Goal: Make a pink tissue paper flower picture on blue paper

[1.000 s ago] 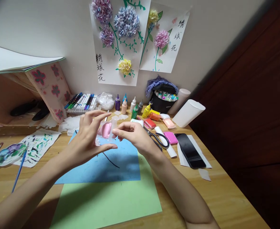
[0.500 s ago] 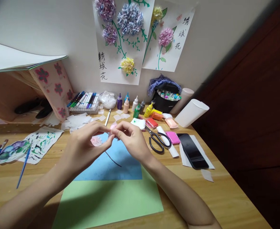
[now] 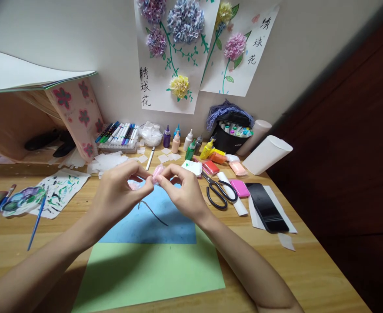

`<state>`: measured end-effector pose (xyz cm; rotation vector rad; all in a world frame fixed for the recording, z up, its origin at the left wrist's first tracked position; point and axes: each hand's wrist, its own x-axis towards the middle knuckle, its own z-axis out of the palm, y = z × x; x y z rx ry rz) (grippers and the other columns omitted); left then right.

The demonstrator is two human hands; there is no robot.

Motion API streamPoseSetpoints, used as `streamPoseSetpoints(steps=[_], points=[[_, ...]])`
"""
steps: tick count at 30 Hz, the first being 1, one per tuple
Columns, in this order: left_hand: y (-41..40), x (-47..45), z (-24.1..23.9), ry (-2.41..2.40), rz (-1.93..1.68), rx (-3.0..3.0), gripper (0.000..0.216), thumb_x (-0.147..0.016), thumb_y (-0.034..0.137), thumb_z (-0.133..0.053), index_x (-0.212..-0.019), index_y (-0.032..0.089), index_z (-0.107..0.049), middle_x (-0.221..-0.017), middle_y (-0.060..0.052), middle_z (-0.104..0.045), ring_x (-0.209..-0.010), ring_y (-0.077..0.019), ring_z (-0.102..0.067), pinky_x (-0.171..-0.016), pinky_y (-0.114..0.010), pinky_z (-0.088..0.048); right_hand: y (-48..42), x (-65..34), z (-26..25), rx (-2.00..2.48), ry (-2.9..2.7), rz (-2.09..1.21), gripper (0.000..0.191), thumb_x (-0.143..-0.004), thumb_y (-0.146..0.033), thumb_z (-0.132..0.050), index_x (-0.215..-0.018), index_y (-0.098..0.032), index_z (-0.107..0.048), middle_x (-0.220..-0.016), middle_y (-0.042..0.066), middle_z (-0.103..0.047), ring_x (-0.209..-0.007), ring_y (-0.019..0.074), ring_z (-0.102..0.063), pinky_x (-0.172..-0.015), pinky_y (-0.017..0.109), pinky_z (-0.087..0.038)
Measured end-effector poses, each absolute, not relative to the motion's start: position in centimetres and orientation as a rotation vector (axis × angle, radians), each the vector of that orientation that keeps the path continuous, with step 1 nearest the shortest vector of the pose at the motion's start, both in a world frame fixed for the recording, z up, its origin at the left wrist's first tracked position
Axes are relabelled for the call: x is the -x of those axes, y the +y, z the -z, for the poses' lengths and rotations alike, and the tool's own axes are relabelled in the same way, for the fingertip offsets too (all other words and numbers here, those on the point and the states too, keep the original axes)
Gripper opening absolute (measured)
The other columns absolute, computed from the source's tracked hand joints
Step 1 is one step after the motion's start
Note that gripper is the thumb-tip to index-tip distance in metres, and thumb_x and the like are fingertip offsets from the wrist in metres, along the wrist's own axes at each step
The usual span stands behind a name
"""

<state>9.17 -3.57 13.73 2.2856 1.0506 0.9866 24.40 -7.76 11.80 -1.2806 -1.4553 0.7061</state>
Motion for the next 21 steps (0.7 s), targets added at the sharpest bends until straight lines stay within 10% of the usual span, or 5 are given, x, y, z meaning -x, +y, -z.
streamPoseSetpoints(steps=[11, 13, 17, 21], points=[[-3.3, -9.7, -12.3, 0.973, -1.295, -2.530, 0.008, -0.075, 0.017, -0.056, -0.067, 0.017, -0.052, -0.067, 0.002, -0.055, -0.060, -0.0105, -0.050, -0.054, -0.023, -0.036, -7.9, -24.0, -10.9, 1.455, -1.465, -0.151, 0.021, -0.068, -0.010, -0.056, -0.058, -0.019, -0.041, -0.056, -0.006, -0.043, -0.054, 0.0079, -0.042, -0.053, 0.021, -0.035], [-3.0, -9.7, -12.5, 0.820, -1.248, -2.567, 0.004, -0.077, 0.020, -0.057, -0.079, 0.017, -0.055, -0.079, -0.002, -0.058, -0.074, -0.0138, -0.054, -0.064, -0.026, -0.043, -8.0, -24.3, -11.1, 1.431, -1.471, -0.144, 0.021, -0.068, -0.008, -0.056, -0.059, -0.019, -0.040, -0.056, -0.006, -0.043, -0.054, 0.0078, -0.042, -0.054, 0.021, -0.036], [-1.5, -9.2, -13.2, 0.559, -1.083, -2.656, 0.064, -0.071, 0.042, -0.068, -0.124, 0.017, -0.042, -0.127, -0.015, -0.047, -0.119, -0.0268, -0.042, -0.094, -0.042, -0.040, -7.7, -25.3, -11.6, 1.318, -1.452, -0.418, 0.020, -0.072, -0.010, -0.055, -0.062, -0.019, -0.041, -0.059, -0.006, -0.044, -0.055, 0.0079, -0.046, -0.054, 0.020, -0.040], [-0.3, -8.6, -13.0, 0.436, -0.871, -2.761, 0.059, -0.078, 0.041, -0.063, -0.127, 0.020, -0.039, -0.124, -0.012, -0.053, -0.114, -0.0245, -0.049, -0.094, -0.041, -0.041, -7.5, -25.8, -12.1, 1.245, -1.456, -0.640, 0.018, -0.076, -0.017, -0.058, -0.065, -0.019, -0.045, -0.060, -0.005, -0.048, -0.056, 0.0076, -0.049, -0.053, 0.020, -0.041]])
